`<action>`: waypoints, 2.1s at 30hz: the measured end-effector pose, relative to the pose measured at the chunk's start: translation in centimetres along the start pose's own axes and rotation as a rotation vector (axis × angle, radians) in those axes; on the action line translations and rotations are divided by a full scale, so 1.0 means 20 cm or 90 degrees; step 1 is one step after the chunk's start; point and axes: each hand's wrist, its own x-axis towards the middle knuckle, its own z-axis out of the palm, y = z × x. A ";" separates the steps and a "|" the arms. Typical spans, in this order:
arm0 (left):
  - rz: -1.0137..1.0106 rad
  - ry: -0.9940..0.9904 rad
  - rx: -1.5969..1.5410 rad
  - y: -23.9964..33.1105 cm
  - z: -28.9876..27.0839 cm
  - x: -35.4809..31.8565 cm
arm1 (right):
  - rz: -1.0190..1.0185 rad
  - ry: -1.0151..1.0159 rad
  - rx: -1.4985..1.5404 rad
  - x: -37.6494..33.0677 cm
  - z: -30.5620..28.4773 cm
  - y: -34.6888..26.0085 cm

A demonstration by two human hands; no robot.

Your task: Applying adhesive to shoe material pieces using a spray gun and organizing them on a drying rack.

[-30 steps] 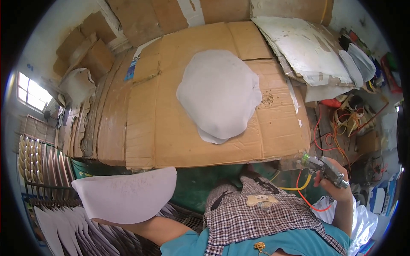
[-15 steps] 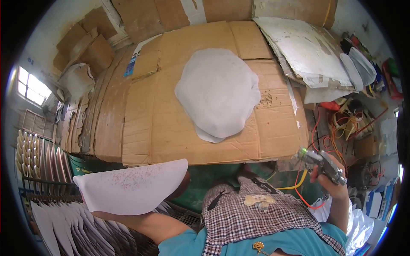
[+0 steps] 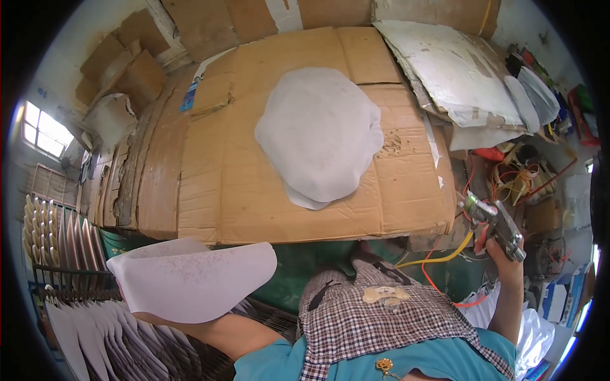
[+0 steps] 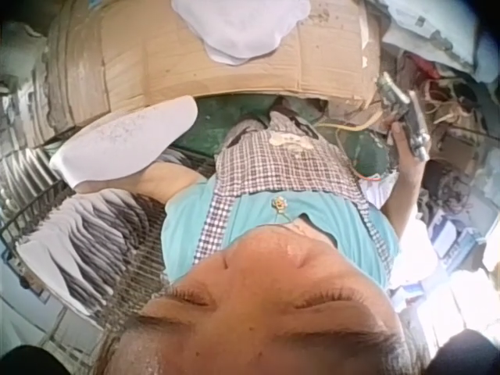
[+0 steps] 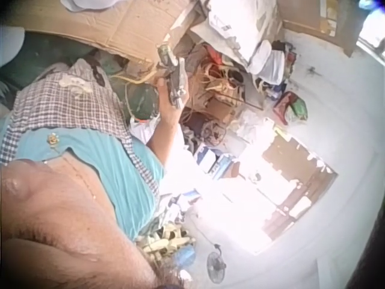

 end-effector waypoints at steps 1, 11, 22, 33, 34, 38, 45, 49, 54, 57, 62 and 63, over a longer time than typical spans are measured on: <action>-0.001 0.001 0.000 0.00 0.00 0.01 | 0.002 -0.037 0.001 -0.02 -0.02 -0.01; -0.003 0.004 0.004 0.02 -0.01 0.04 | -0.015 -0.072 0.065 -0.03 0.05 -0.01; 0.015 0.014 0.021 0.07 0.00 0.02 | -0.032 -0.232 0.024 -0.09 -0.02 0.00; 0.038 0.026 0.024 0.11 0.04 0.04 | -0.003 -0.269 0.058 -0.09 0.01 -0.01; 0.042 0.027 0.025 0.11 0.05 0.03 | -0.001 -0.273 0.087 -0.07 0.04 -0.01; 0.058 0.031 0.027 0.13 0.07 0.02 | -0.031 -0.219 0.112 0.02 0.17 -0.02; 0.075 0.035 0.031 0.16 0.11 0.02 | -0.051 -0.092 0.067 0.14 0.21 -0.06; 0.082 0.034 0.031 0.18 0.12 0.08 | -0.055 -0.017 0.050 0.13 0.16 -0.05; 0.086 0.036 0.032 0.18 0.15 0.09 | 0.000 -0.041 0.002 0.03 0.03 -0.02; 0.087 0.033 0.031 0.17 0.18 0.07 | -0.003 -0.079 -0.017 -0.03 -0.01 0.00; 0.093 0.025 0.030 0.17 0.23 0.08 | 0.027 -0.234 0.026 -0.08 -0.01 0.03; 0.094 0.022 0.029 0.17 0.24 0.08 | 0.028 -0.222 0.054 -0.07 0.02 0.03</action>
